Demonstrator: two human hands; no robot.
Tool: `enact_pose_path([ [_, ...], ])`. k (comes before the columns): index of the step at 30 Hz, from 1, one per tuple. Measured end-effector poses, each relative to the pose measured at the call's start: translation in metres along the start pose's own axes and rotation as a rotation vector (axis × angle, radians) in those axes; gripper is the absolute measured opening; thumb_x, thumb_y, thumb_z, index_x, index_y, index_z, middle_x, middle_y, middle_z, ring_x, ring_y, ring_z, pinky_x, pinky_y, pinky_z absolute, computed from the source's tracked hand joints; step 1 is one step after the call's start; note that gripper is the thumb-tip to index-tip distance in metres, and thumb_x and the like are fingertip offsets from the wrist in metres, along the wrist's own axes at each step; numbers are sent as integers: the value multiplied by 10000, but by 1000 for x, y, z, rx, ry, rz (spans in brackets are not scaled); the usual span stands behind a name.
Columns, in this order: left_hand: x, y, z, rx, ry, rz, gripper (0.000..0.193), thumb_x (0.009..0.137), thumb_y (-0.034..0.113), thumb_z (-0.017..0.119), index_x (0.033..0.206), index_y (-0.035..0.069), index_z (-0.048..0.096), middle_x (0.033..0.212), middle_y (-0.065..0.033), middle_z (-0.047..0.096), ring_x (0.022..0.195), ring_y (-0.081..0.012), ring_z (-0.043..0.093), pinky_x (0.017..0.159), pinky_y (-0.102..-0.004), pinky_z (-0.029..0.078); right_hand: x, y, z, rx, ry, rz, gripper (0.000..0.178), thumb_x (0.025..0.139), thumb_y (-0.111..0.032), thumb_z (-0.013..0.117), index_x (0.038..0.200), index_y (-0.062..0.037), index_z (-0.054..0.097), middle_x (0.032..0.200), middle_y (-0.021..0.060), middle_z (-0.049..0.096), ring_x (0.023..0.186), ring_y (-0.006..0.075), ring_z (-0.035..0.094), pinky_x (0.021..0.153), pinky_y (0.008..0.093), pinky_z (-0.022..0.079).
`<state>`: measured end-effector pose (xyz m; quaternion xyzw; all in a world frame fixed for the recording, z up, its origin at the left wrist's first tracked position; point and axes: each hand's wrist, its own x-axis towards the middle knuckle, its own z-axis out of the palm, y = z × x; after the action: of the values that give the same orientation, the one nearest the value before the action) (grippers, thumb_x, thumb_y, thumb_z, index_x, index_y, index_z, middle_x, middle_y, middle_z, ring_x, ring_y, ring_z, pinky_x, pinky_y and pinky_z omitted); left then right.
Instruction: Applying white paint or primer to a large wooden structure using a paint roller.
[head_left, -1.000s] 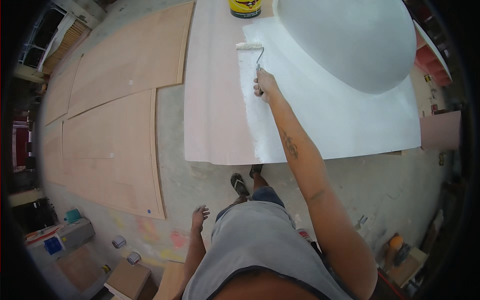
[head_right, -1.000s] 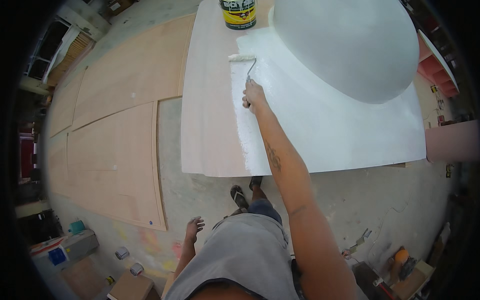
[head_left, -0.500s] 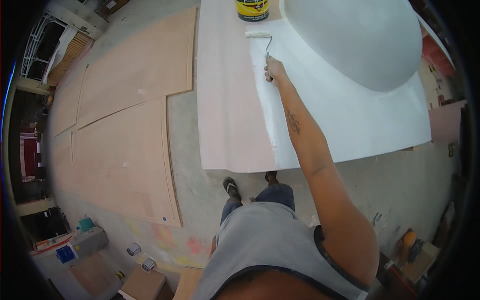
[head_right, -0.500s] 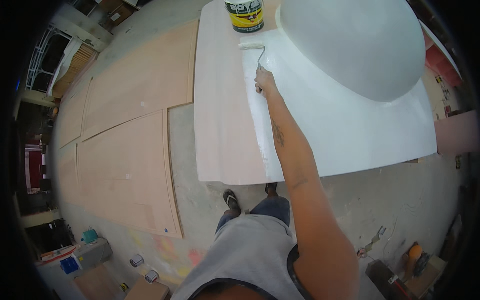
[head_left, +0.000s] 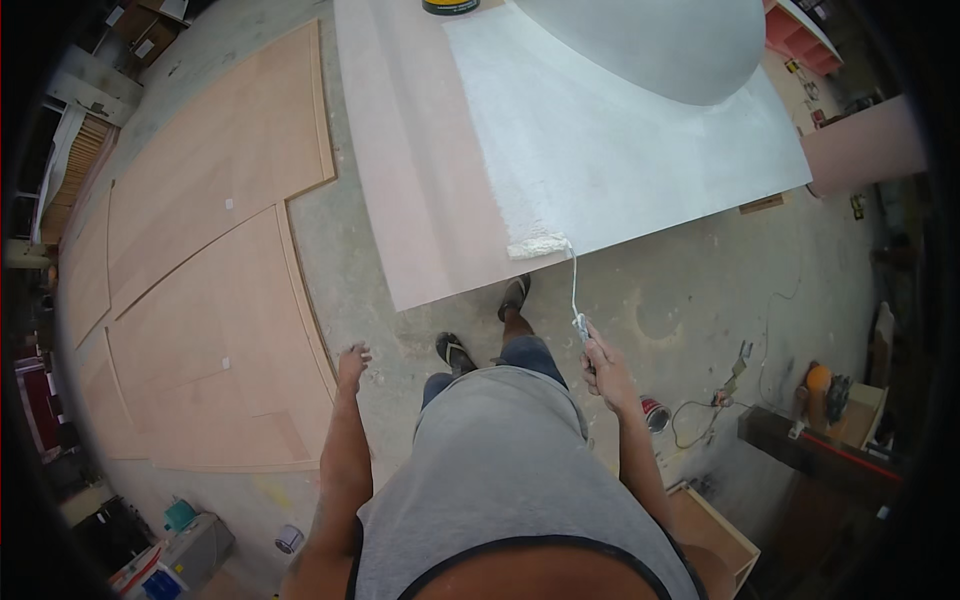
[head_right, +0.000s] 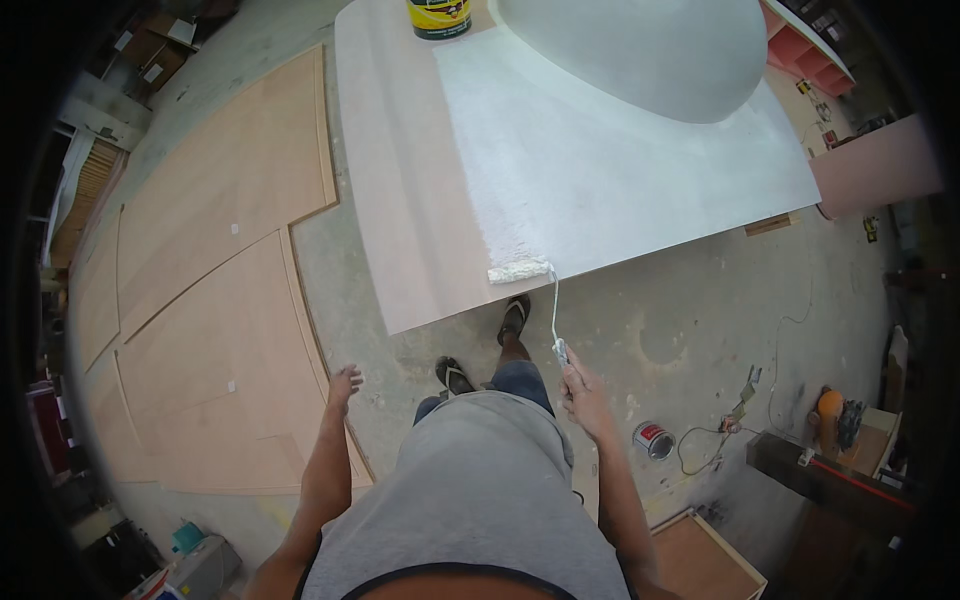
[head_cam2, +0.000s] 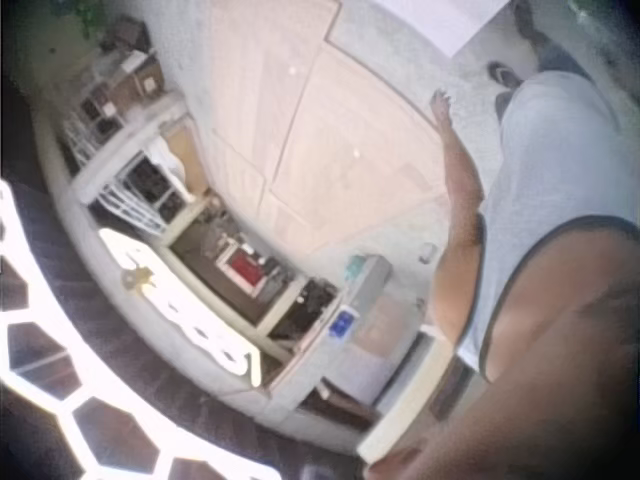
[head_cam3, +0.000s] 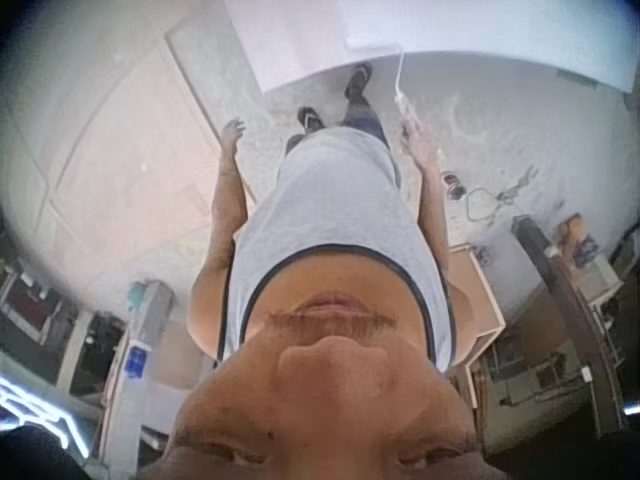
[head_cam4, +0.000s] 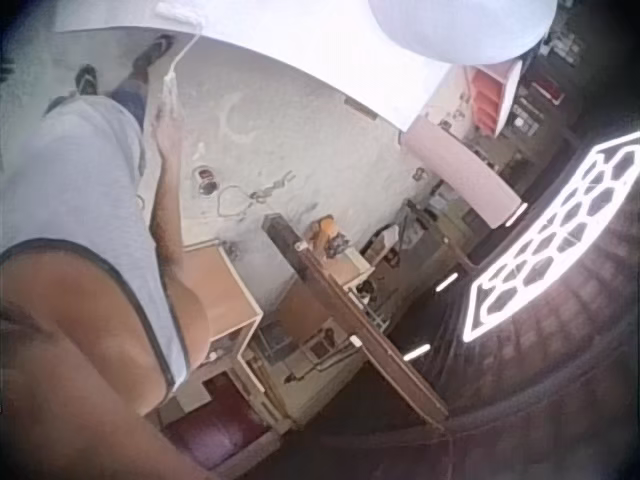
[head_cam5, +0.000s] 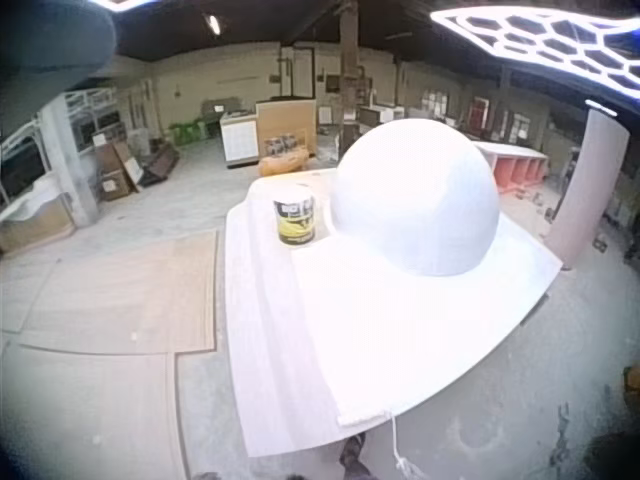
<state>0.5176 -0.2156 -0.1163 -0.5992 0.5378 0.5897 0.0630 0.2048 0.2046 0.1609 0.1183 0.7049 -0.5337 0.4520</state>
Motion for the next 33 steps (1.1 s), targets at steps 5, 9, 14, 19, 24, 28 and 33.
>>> enact_pose_path([
  [5, -8, 70, 34, -161, -42, 189, 436, 973, 277, 520, 1314, 14, 591, 1134, -112, 684, 967, -216, 672, 835, -341, 510, 39, 2, 24, -282, 68, -143, 489, 1053, -270, 442, 1535, -188, 410, 778, 56, 509, 587, 144, 461, 543, 296, 399],
  [9, -39, 26, 74, -132, -119, 69, 395, 980, 244, 520, 1296, 27, 612, 1150, -111, 688, 974, -218, 674, 853, -350, 512, 151, -70, 73, -576, 141, -429, 501, 1046, -285, 388, 1481, -39, 434, 1080, 293, 650, 917, 375, 648, 886, 422, 484],
  [14, -108, -90, 84, 205, -146, -83, 373, 952, 270, 557, 1169, -1, 694, 1056, -123, 726, 920, -244, 679, 794, -341, 514, 322, -211, 147, -640, 83, -573, 470, 1044, -282, 331, 1372, 11, 498, 1134, 320, 639, 1019, 476, 628, 898, 512, 512],
  [19, -190, -146, 64, 168, 47, -95, 378, 974, 278, 512, 1176, 9, 685, 1152, -145, 689, 1085, -240, 626, 891, -355, 509, 450, -324, 183, -572, 84, -624, 336, 1019, -189, 315, 1059, 53, 544, 796, 259, 636, 542, 361, 635, 567, 476, 543],
  [24, -242, -169, 69, 51, 200, -285, 425, 959, 289, 515, 1251, 7, 642, 1222, -189, 673, 1151, -296, 620, 977, -383, 486, 476, -371, 202, -222, -64, -415, 271, 1047, -297, 392, 1001, -77, 543, 637, 59, 450, 453, 171, 420, 374, 346, 365],
  [28, -212, -189, 64, 553, 76, 230, 465, 926, 333, 545, 1255, 18, 639, 1214, -222, 666, 1122, -345, 633, 973, -419, 486, 458, -345, 182, -207, -26, -477, 296, 1042, -321, 408, 1065, -69, 562, 637, 88, 490, 449, 192, 445, 389, 371, 393],
  [33, -177, -210, -11, 501, -360, 167, 470, 923, 337, 540, 1278, 41, 631, 1223, -213, 668, 1094, -338, 652, 936, -436, 501, 314, -202, 137, -557, 108, -438, 514, 1044, -346, 377, 1467, -65, 455, 767, 243, 650, 627, 330, 656, 652, 445, 533],
])
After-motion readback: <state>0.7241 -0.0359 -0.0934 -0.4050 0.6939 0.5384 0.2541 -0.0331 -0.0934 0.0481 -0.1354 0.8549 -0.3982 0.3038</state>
